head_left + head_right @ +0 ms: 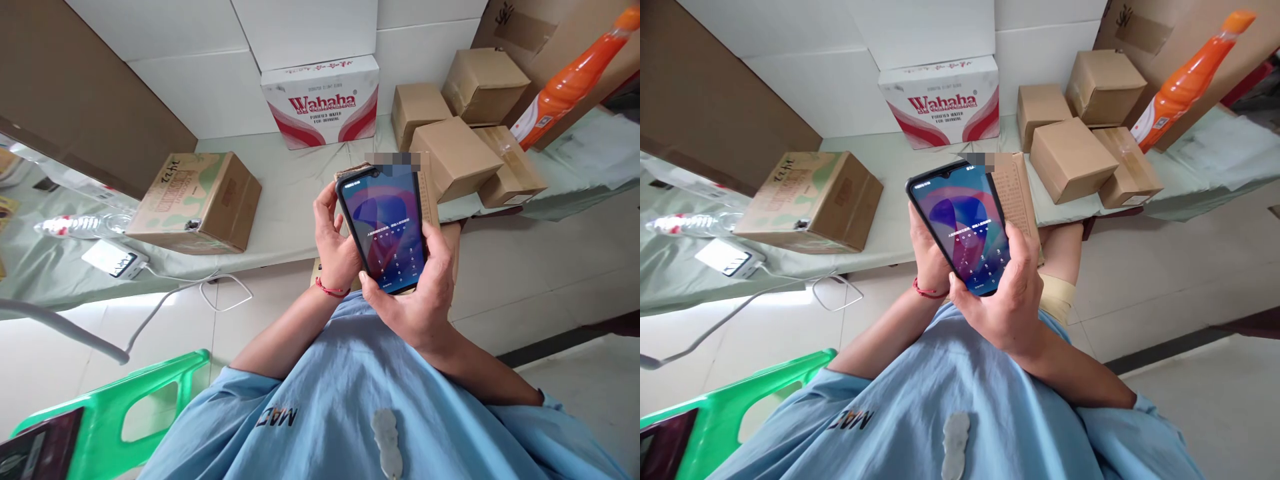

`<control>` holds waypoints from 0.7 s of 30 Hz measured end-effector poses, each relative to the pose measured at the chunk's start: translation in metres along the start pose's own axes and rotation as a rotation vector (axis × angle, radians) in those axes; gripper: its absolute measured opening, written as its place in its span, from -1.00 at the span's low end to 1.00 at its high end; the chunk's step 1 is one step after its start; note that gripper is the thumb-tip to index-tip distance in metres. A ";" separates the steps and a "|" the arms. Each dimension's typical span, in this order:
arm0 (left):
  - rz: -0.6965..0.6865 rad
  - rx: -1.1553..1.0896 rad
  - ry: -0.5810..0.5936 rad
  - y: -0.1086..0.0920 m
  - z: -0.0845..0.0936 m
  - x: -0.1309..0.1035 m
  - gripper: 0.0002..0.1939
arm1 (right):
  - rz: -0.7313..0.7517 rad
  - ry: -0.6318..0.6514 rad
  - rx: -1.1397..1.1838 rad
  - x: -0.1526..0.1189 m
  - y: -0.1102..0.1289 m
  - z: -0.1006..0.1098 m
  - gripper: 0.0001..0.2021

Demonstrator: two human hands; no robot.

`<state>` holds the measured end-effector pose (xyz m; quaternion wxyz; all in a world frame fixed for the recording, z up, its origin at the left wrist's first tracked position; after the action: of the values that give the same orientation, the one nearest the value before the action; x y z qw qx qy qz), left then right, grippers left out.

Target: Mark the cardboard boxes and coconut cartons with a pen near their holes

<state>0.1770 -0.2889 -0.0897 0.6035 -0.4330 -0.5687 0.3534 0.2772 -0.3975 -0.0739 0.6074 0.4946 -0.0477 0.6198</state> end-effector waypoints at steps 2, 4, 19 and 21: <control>0.017 0.001 -0.008 0.000 -0.002 0.002 -0.39 | -0.041 0.017 0.089 0.001 0.000 0.003 -0.08; 0.020 0.007 -0.014 0.000 -0.004 0.005 -0.38 | -0.114 0.034 0.213 0.004 -0.001 0.007 -0.09; -0.006 0.022 0.048 0.006 0.000 0.010 -0.31 | -0.359 -0.107 0.388 0.014 -0.028 0.041 -0.18; 0.032 0.003 0.085 0.009 0.002 0.008 -0.31 | -0.442 -0.115 0.492 0.019 -0.046 0.050 -0.28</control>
<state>0.1762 -0.2779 -0.0954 0.6219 -0.4559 -0.5351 0.3452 0.3460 -0.4054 -0.0608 0.5859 0.6588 0.1776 0.4372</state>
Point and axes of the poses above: each hand's wrist, its own x-axis towards the middle knuckle, its own z-axis out of the back of the hand, y = z × x, the point moved 1 cm from there along x, towards the middle knuckle, and after that the axes turned 7 degrees about y, right-handed, at the moved point
